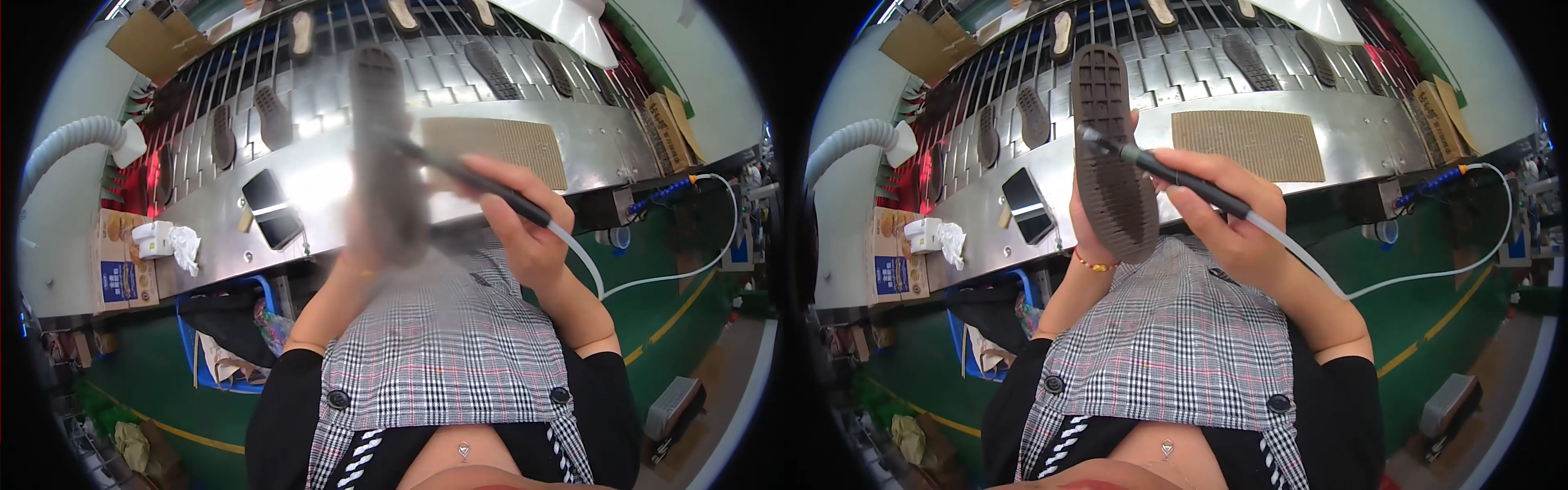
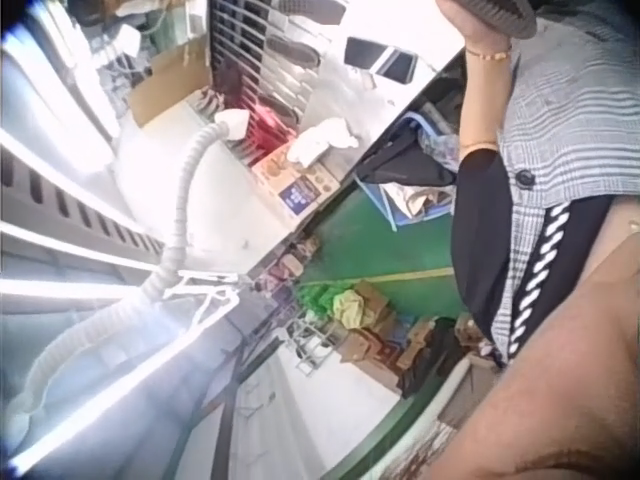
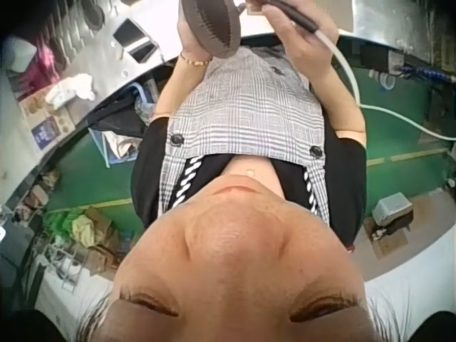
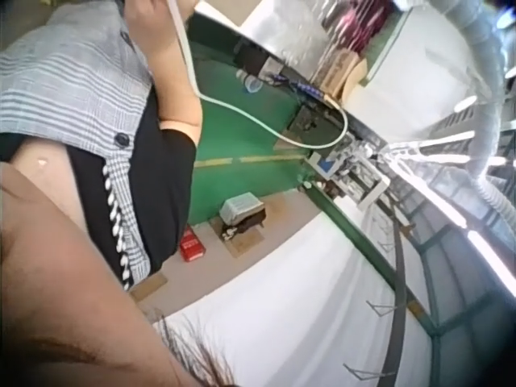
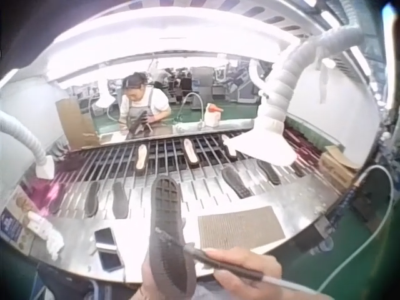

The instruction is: Applying adhesive to the bottom of shoe soles using a pressurized brush tool on a factory assembly line.

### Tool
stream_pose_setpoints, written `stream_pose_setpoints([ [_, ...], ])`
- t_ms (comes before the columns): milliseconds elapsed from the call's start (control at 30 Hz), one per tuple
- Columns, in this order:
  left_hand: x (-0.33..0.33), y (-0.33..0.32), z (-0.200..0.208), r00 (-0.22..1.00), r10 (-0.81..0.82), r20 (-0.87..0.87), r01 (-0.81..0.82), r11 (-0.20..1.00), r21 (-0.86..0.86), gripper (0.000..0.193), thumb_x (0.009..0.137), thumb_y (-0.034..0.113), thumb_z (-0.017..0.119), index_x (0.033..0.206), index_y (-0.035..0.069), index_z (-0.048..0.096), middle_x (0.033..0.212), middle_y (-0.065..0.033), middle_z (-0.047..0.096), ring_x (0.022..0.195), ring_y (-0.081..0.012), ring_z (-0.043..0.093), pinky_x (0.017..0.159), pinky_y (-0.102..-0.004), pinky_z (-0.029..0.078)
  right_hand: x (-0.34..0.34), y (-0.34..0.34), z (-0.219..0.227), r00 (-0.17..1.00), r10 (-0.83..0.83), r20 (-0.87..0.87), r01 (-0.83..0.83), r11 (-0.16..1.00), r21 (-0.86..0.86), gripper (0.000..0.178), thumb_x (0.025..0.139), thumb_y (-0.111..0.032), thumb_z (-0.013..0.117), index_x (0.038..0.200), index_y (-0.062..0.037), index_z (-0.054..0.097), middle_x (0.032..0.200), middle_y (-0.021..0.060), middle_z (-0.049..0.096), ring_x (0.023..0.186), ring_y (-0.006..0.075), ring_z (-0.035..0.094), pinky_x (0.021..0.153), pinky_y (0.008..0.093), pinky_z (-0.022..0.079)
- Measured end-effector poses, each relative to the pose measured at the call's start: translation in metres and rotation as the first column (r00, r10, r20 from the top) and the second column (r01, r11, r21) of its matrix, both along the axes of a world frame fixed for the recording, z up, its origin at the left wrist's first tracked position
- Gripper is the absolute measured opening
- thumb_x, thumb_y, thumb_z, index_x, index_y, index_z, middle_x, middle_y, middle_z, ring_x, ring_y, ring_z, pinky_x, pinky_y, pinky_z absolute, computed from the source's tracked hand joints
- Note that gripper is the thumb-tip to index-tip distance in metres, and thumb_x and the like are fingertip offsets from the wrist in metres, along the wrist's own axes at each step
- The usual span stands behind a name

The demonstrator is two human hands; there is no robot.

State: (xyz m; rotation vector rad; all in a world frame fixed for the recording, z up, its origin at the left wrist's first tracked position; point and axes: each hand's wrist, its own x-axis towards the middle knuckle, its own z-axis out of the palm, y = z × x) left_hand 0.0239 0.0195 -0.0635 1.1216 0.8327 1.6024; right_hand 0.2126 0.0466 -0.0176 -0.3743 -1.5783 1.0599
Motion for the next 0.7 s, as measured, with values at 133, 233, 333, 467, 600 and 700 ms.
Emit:
stream_pose_setpoints([
  [133,0.015,-0.002,0.006,0.969,-0.038,0.244,0.027,0.999,0.047,0.059,0.105,0.042,0.029,0.156,0.012,0.020,0.158,-0.0126,0.027,0.122,-0.0300,0.055,0.092,-0.0436,0.059,-0.002,-0.012,0.000,0.970,-0.180,0.162,0.143,0.965,0.219,0.030,0.083,-0.003,0.071,0.112,0.0027,0.068,0.088,0.0134,0.070,0.070,0.0201,0.067,0.063,0.0301,0.053],
  [233,0.014,-0.006,0.012,0.979,-0.082,0.187,0.068,0.995,0.079,0.061,0.105,0.044,0.032,0.156,0.012,0.019,0.160,-0.0108,0.024,0.123,-0.0317,0.053,0.094,-0.0458,0.058,-0.010,-0.021,-0.002,0.971,-0.218,0.098,0.152,0.881,0.448,0.030,0.080,-0.003,0.073,0.109,0.0045,0.068,0.085,0.0147,0.069,0.067,0.0235,0.067,0.060,0.0305,0.053],
  [333,0.012,-0.009,0.014,0.958,-0.008,0.285,-0.016,0.997,0.082,0.065,0.104,0.053,0.028,0.151,0.008,0.027,0.134,-0.0191,0.052,0.111,-0.0271,0.061,0.084,-0.0351,0.057,-0.002,-0.028,0.009,0.992,-0.082,0.098,0.033,0.906,0.422,0.030,0.079,-0.003,0.073,0.108,0.0043,0.068,0.084,0.0159,0.069,0.067,0.0254,0.068,0.059,0.0316,0.053],
  [467,0.005,-0.003,0.013,0.763,-0.317,0.563,0.184,0.942,0.282,0.065,0.103,0.044,0.039,0.156,0.013,0.019,0.161,-0.0077,0.021,0.125,-0.0352,0.052,0.094,-0.0472,0.057,-0.005,-0.019,0.003,0.974,-0.152,0.168,0.073,0.913,0.402,0.031,0.079,-0.003,0.074,0.109,0.0034,0.068,0.082,0.0144,0.069,0.067,0.0248,0.068,0.058,0.0310,0.053],
  [600,0.002,0.002,0.014,0.982,-0.017,0.187,-0.045,0.947,0.319,0.062,0.104,0.048,0.032,0.155,0.015,0.022,0.162,-0.0086,0.019,0.129,-0.0361,0.049,0.098,-0.0499,0.054,-0.002,-0.030,0.009,0.995,-0.043,0.087,0.002,0.908,0.419,0.031,0.077,-0.001,0.074,0.108,0.0019,0.069,0.083,0.0131,0.070,0.065,0.0238,0.067,0.057,0.0308,0.051],
  [700,0.001,0.004,0.022,0.975,-0.014,0.221,-0.054,0.954,0.296,0.062,0.104,0.048,0.032,0.155,0.015,0.022,0.161,-0.0088,0.020,0.129,-0.0361,0.049,0.099,-0.0509,0.053,0.001,-0.021,0.002,0.976,-0.074,0.207,0.024,0.972,0.233,0.033,0.076,-0.003,0.074,0.108,0.0023,0.069,0.088,0.0157,0.071,0.068,0.0242,0.069,0.058,0.0305,0.052],
])
